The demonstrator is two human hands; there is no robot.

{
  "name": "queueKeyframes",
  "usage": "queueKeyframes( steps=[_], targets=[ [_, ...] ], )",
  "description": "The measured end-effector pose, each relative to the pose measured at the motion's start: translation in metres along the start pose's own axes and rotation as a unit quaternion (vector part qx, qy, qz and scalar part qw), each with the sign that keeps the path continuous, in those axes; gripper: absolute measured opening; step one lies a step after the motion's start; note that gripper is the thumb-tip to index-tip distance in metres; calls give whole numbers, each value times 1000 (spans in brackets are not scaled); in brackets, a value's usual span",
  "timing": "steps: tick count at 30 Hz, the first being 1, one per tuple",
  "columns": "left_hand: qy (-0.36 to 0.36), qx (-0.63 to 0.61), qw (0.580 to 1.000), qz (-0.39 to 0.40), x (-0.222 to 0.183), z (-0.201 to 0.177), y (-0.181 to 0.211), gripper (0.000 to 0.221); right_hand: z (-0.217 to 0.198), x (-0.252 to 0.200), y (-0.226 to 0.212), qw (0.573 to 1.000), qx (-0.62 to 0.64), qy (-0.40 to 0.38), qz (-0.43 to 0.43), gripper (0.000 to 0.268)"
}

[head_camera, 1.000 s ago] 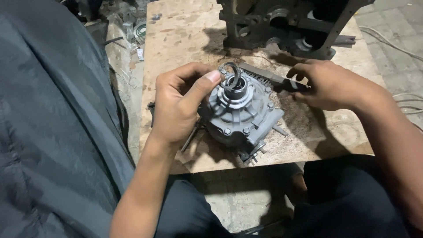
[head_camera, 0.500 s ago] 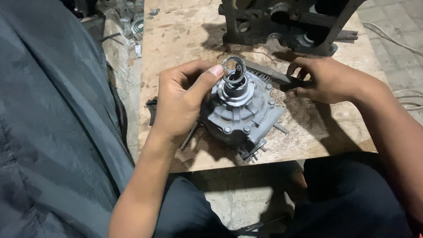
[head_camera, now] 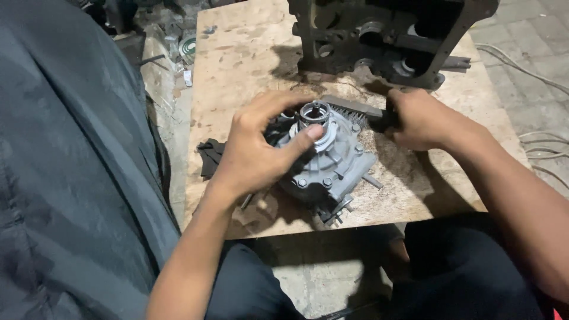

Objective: A person uses a wire brush and a cloth to clean grease and grime off a metal mechanical component on a workbench.

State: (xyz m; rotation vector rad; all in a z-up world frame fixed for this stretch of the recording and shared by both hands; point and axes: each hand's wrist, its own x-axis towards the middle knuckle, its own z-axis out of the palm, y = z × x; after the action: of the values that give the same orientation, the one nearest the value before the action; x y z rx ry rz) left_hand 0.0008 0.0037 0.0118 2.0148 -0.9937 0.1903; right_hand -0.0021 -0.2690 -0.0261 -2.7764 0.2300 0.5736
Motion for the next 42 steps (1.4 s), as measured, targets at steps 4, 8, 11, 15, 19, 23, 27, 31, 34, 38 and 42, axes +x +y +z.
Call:
queueKeyframes(
  steps=[4,8,11,15,19,23,27,31,34,38,42],
  targets=[
    [26,-1,999,45,1,0,-2,44,-1,1,5,1000,-4,15,-15,78],
    [15,-20,999,31,1,-6,-1,36,-1,5,23,993,77,89,-29,62],
    [24,-19,999,34,1,-2,-5,38,-1,6,29,974,126,167,-82,38],
    [47,-9,997,61,2,1,-1,47,3,14,41,944,126,270,-142,44],
    [33,-10,997,65,2,-1,-3,37,3,8,39,921,145,318,-171,45],
    [21,-12,998,58,1,0,-6,49,3,-3,26,889,253,322,-206,32],
    [-14,3,999,39,1,1,-8,58,6,-13,19,867,328,307,-217,25],
    [-11,22,999,41,0,0,-12,57,5,-31,1,838,344,282,-317,40],
    [-35,7,999,-15,0,-4,-11,60,4,-53,-19,863,261,300,-311,36],
    [-49,-7,999,0,-2,-3,-16,59,10,-55,-24,845,287,315,-322,37],
    [-29,-25,999,36,0,0,-25,53,12,-43,-11,832,257,316,-375,40]
  ],
)
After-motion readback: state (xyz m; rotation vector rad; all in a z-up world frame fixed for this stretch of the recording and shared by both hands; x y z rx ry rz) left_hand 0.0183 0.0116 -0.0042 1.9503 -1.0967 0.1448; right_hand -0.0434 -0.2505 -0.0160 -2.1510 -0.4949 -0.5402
